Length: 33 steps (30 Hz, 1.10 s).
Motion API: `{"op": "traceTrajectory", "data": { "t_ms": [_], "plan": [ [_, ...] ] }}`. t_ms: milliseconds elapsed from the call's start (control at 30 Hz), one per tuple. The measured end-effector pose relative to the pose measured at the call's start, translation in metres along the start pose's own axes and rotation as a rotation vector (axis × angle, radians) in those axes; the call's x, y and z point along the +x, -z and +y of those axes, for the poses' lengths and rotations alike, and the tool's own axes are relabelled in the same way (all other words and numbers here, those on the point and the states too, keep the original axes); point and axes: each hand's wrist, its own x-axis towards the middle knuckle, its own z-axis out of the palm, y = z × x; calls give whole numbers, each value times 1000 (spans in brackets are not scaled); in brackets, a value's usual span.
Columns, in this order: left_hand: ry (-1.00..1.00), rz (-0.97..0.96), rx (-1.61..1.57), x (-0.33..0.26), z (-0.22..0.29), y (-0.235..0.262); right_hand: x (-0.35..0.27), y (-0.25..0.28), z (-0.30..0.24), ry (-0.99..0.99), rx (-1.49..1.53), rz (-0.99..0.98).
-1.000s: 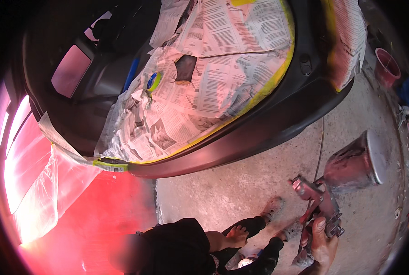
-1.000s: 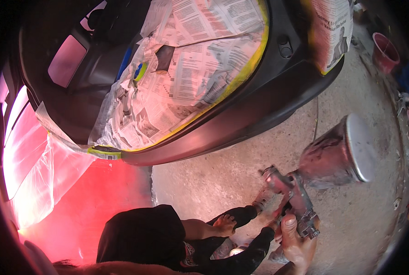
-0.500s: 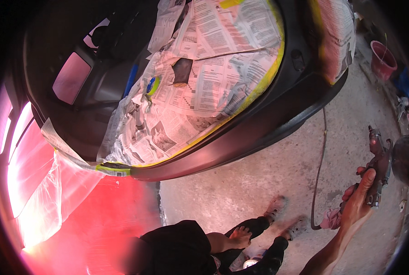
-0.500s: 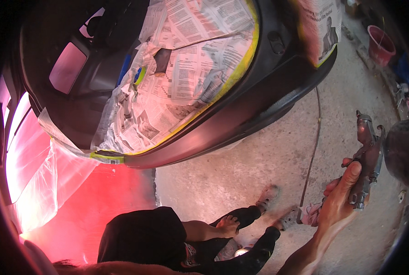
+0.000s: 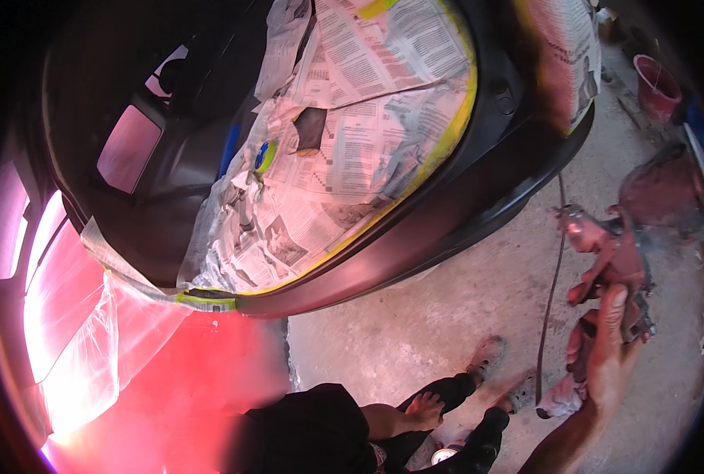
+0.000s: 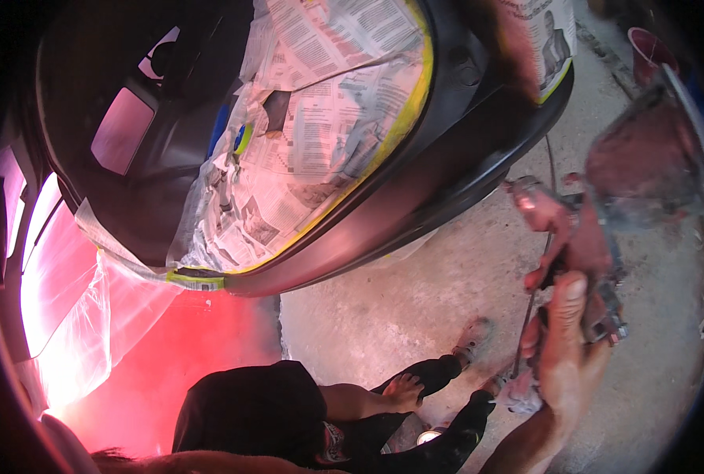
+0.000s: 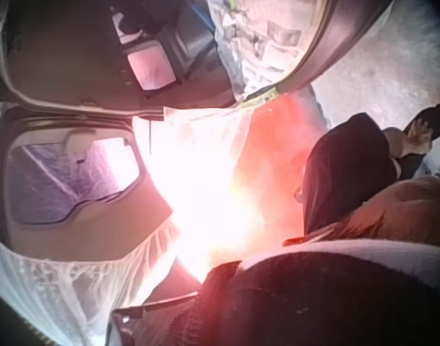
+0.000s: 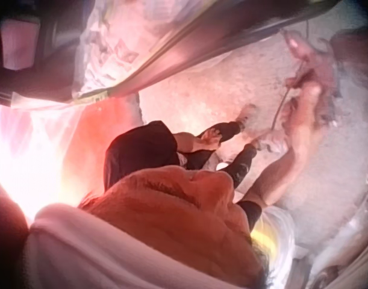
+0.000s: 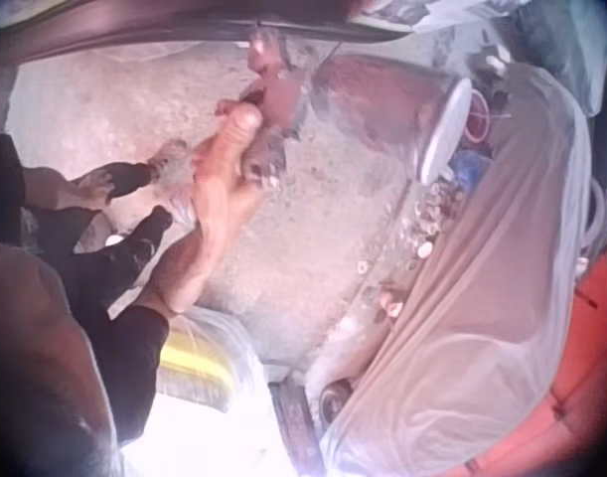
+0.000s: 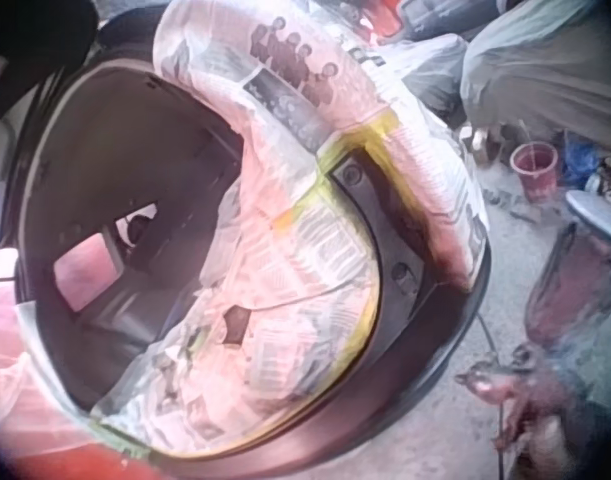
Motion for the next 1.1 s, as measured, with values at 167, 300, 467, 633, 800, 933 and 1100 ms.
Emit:
{"op": "traceTrajectory", "data": {
  "t_ms": [167, 300, 467, 633, 800, 933, 1100],
  "plan": [
    [26, -179, -26, 3, 5, 20, 10, -9, 30, 154, -139, 64],
    [51, -138, -9, 0, 0, 18, -19, -26, 59, 180, -102, -35],
    [97, -170, -55, -6, 1, 7, -46, -61, 71, 60, -113, -565],
    [128, -22, -53, -10, 9, -4, -71, -92, 56, -270, 40, -871],
    [141, -79, -118, -5, 10, 3, -80, -82, 87, -110, -109, -741],
    [136, 25, -118, -3, 4, -36, -71, -68, 84, -26, -164, -478],
    [97, 11, -133, -8, -2, -28, -55, -71, 92, 47, -215, -242]
  ]
}}
